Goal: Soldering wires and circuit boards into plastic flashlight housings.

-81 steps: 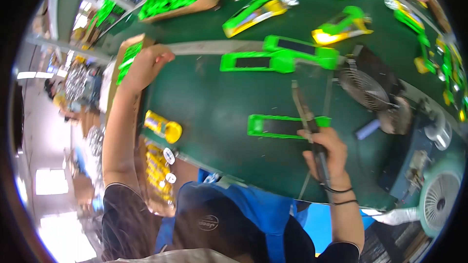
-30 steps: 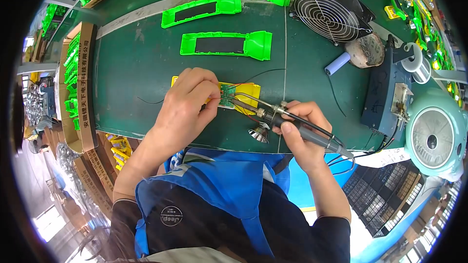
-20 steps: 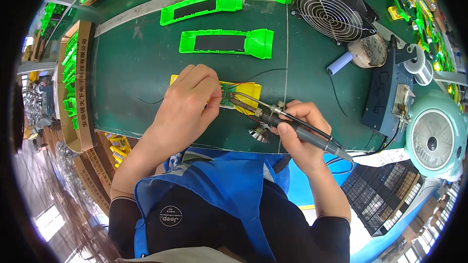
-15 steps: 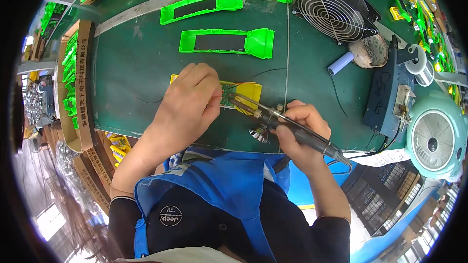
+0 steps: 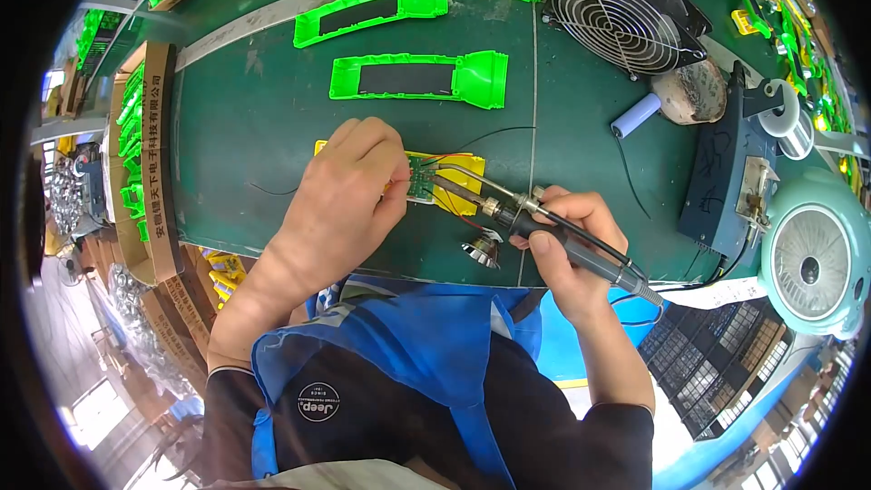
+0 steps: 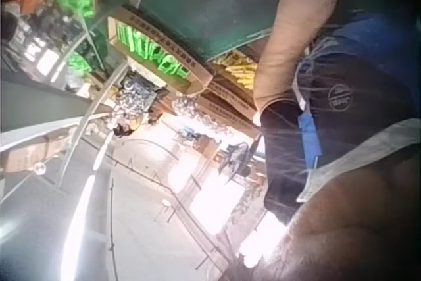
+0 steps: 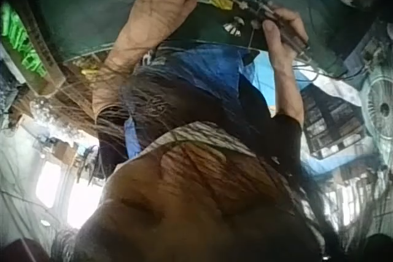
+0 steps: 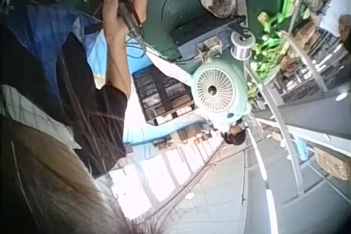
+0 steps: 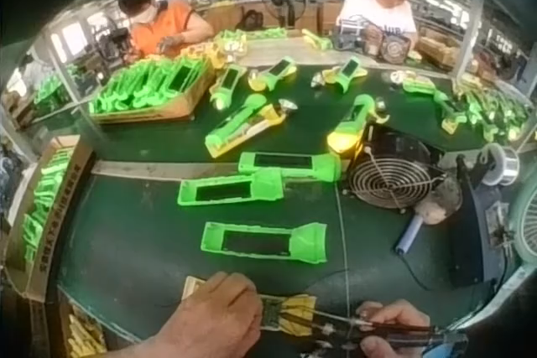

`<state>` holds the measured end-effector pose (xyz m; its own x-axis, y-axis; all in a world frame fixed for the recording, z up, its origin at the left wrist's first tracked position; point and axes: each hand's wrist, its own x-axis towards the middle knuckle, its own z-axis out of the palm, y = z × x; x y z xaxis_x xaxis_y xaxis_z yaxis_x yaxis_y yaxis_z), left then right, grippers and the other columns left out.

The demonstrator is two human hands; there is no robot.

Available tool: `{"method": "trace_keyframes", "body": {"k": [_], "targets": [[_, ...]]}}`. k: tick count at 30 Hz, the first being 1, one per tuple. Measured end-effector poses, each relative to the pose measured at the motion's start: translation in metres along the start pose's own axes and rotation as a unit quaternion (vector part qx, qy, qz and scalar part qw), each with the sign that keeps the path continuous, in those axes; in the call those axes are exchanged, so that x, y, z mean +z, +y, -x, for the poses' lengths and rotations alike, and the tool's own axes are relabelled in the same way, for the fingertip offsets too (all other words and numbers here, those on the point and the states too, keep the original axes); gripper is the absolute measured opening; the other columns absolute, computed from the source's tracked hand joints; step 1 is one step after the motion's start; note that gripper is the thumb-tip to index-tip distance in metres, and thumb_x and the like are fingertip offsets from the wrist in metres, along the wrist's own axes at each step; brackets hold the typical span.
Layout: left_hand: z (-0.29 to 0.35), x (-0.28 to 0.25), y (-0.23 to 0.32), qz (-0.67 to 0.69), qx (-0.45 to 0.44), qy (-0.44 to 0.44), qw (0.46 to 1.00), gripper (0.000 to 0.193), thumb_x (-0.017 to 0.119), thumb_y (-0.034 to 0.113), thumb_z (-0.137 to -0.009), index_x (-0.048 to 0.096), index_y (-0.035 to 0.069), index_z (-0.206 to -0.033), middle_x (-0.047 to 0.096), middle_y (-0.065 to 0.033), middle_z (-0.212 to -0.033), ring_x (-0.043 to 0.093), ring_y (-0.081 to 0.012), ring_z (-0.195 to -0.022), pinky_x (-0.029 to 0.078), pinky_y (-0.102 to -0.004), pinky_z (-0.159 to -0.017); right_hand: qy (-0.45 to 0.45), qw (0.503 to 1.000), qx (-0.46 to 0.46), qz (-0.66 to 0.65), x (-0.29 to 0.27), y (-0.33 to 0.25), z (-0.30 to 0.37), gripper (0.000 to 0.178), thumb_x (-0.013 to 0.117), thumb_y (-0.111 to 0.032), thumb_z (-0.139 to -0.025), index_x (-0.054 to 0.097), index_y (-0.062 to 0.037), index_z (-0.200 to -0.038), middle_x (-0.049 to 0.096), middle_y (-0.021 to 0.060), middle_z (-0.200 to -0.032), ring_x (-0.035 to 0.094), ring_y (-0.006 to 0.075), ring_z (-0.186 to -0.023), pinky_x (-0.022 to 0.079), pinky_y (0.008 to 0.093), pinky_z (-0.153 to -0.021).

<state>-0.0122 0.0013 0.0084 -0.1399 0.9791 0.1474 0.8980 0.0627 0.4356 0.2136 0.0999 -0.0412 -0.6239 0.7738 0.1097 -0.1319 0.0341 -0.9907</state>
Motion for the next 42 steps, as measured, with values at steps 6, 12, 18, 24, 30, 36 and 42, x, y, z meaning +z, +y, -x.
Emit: {"method": "trace_keyframes", "body": {"k": [6,12,18,24,30,36,42], "targets": [[-0.001,-0.001,0.000,0.016,-0.007,-0.004,1.000,0.012,0.062,-0.005,-0.070,0.052,0.000,-0.076,0.052,-0.0102,-0.086,0.052,-0.0293,-0.079,0.045,-0.0384,-0.068,0.020,0.999,0.040,0.003,0.001,-0.006,-0.001,0.020,0.067,-0.011,-0.084,0.054,0.0017,-0.093,0.065,0.0105,-0.077,0.065,0.0139,-0.070,0.046,0.0338,-0.089],[-0.001,-0.001,-0.001,0.023,-0.006,-0.010,1.000,0.012,0.061,-0.006,-0.070,0.052,0.000,-0.075,0.052,-0.0104,-0.085,0.052,-0.0297,-0.079,0.045,-0.0388,-0.068,-0.035,0.996,-0.011,0.081,-0.003,-0.005,-0.007,0.019,0.067,-0.012,-0.083,0.055,0.0003,-0.092,0.067,0.0087,-0.070,0.065,0.0124,-0.071,0.037,0.0381,-0.101],[-0.001,-0.001,-0.002,0.015,0.000,-0.001,1.000,0.014,0.061,-0.006,-0.069,0.051,0.000,-0.076,0.052,-0.0108,-0.085,0.052,-0.0305,-0.079,0.046,-0.0397,-0.068,0.035,0.998,0.043,-0.010,0.003,-0.012,-0.007,0.023,0.066,-0.011,-0.085,0.051,0.0015,-0.097,0.064,0.0108,-0.084,0.065,0.0143,-0.073,0.049,0.0304,-0.084],[0.014,-0.026,-0.027,0.093,-0.002,-0.057,0.994,0.014,0.065,-0.001,-0.073,0.056,0.004,-0.082,0.056,-0.0103,-0.087,0.058,-0.0294,-0.080,0.048,-0.0363,-0.068,-0.027,0.996,-0.082,0.016,-0.005,-0.026,-0.034,0.026,0.063,-0.009,-0.088,0.046,0.0005,-0.106,0.061,0.0140,-0.093,0.066,0.0192,-0.082,0.053,0.0313,-0.076],[-0.037,0.017,-0.026,0.214,0.010,-0.053,0.975,0.012,0.066,0.008,-0.080,0.061,0.002,-0.089,0.060,-0.0070,-0.066,0.054,-0.0182,-0.054,0.046,-0.0309,-0.056,-0.055,0.984,-0.166,0.028,0.036,-0.011,-0.093,0.026,0.060,0.000,-0.089,0.047,0.0009,-0.112,0.058,0.0116,-0.102,0.067,0.0228,-0.091,0.053,0.0288,-0.077],[-0.018,-0.012,-0.029,0.271,-0.053,0.033,0.961,0.005,0.066,0.003,-0.080,0.062,0.002,-0.084,0.054,0.0014,-0.065,0.041,-0.0045,-0.055,0.034,-0.0229,-0.049,-0.078,0.946,-0.238,0.204,0.040,0.020,-0.111,0.030,0.070,0.003,-0.077,0.055,-0.0039,-0.102,0.056,0.0100,-0.088,0.056,0.0180,-0.070,0.046,0.0286,-0.060],[0.008,-0.029,-0.053,0.362,-0.216,-0.037,0.906,0.003,0.062,0.000,-0.080,0.060,0.001,-0.079,0.049,0.0034,-0.066,0.039,-0.0021,-0.060,0.032,-0.0217,-0.052,-0.116,0.957,-0.204,0.171,0.020,0.002,-0.067,0.028,0.068,0.003,-0.078,0.054,-0.0001,-0.103,0.060,0.0136,-0.091,0.061,0.0217,-0.079,0.050,0.0294,-0.066]]}}
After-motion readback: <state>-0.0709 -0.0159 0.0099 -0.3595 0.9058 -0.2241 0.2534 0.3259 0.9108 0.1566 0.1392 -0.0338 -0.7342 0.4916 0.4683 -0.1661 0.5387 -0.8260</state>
